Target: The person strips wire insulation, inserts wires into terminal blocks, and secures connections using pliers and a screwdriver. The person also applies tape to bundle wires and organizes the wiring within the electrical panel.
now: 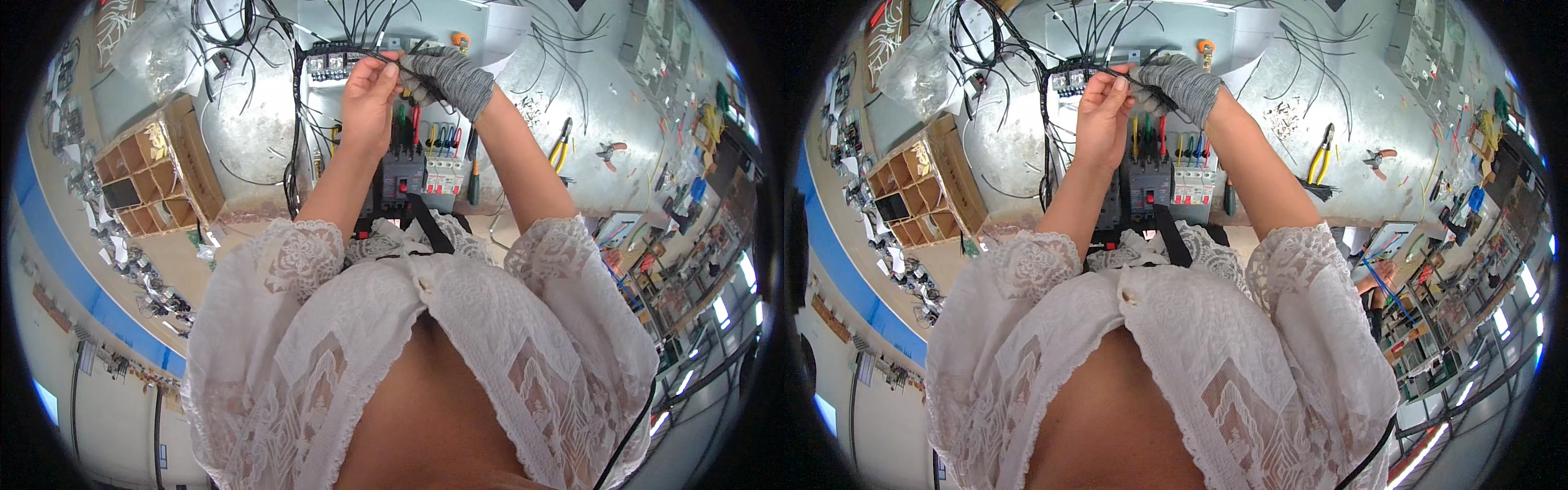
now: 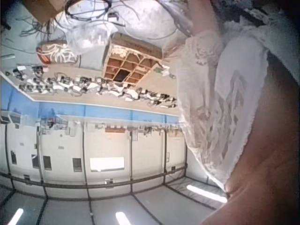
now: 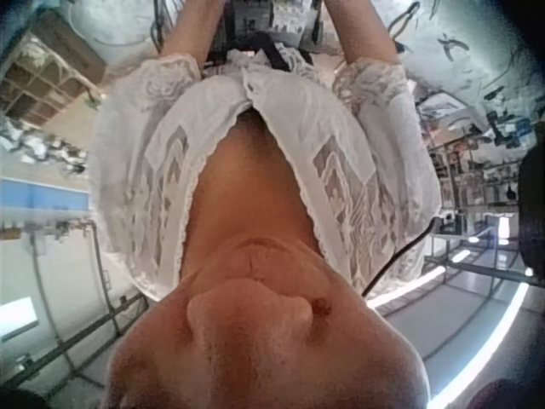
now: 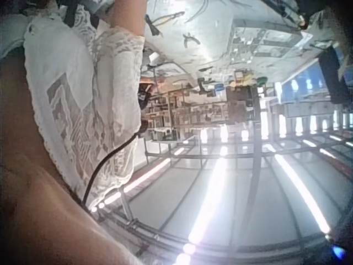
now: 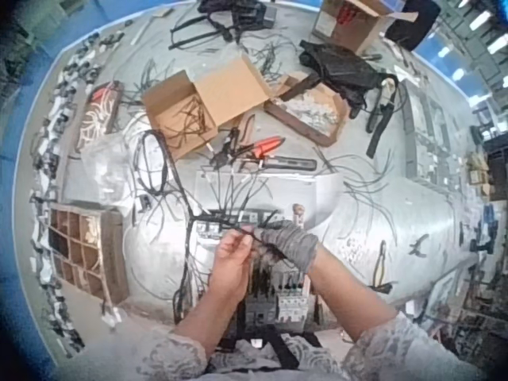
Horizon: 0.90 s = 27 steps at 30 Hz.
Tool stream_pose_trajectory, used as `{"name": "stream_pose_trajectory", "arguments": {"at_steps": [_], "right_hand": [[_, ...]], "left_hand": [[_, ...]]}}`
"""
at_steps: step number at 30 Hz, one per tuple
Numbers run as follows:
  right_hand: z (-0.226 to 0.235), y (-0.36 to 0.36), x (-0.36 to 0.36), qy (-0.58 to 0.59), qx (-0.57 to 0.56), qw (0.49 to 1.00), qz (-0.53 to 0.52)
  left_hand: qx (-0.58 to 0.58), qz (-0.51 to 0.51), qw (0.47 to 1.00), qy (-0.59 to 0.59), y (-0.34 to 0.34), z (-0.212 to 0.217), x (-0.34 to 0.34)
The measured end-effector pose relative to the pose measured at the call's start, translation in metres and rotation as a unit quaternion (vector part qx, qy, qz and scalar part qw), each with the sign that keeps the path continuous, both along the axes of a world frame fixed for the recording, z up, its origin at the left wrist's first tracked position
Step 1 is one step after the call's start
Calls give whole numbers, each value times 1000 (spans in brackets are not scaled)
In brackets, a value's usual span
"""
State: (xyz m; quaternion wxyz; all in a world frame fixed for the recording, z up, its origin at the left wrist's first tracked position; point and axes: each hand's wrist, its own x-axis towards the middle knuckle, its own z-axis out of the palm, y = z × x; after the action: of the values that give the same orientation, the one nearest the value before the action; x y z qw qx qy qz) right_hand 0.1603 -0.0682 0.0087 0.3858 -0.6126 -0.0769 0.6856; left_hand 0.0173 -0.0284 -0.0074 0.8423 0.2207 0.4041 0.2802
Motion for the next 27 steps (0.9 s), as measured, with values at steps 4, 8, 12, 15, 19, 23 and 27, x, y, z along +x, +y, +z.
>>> {"name": "stream_pose_trajectory", "arguments": {"at_steps": [4,8,12,15,19,23,27], "right_hand": [[5,5,4,-140,15,987,77],[1,-1,-4,-308,146,932,121],[5,-2,-11,-443,191,859,172],[-1,-5,-13,-499,230,817,175],[1,-8,-16,-581,288,740,180],[-8,-12,-14,-466,208,852,120],[7,-3,-3,-151,88,984,20]], "left_hand": [[-2,-2,1000,-6,1,-2,0],[57,-71,992,82,7,-3,-3],[89,-193,951,226,20,21,-8],[140,-249,934,217,24,34,-15],[211,-234,921,229,18,46,-11],[20,-121,969,214,12,41,-10],[4,-58,997,44,1,12,-5]]}}
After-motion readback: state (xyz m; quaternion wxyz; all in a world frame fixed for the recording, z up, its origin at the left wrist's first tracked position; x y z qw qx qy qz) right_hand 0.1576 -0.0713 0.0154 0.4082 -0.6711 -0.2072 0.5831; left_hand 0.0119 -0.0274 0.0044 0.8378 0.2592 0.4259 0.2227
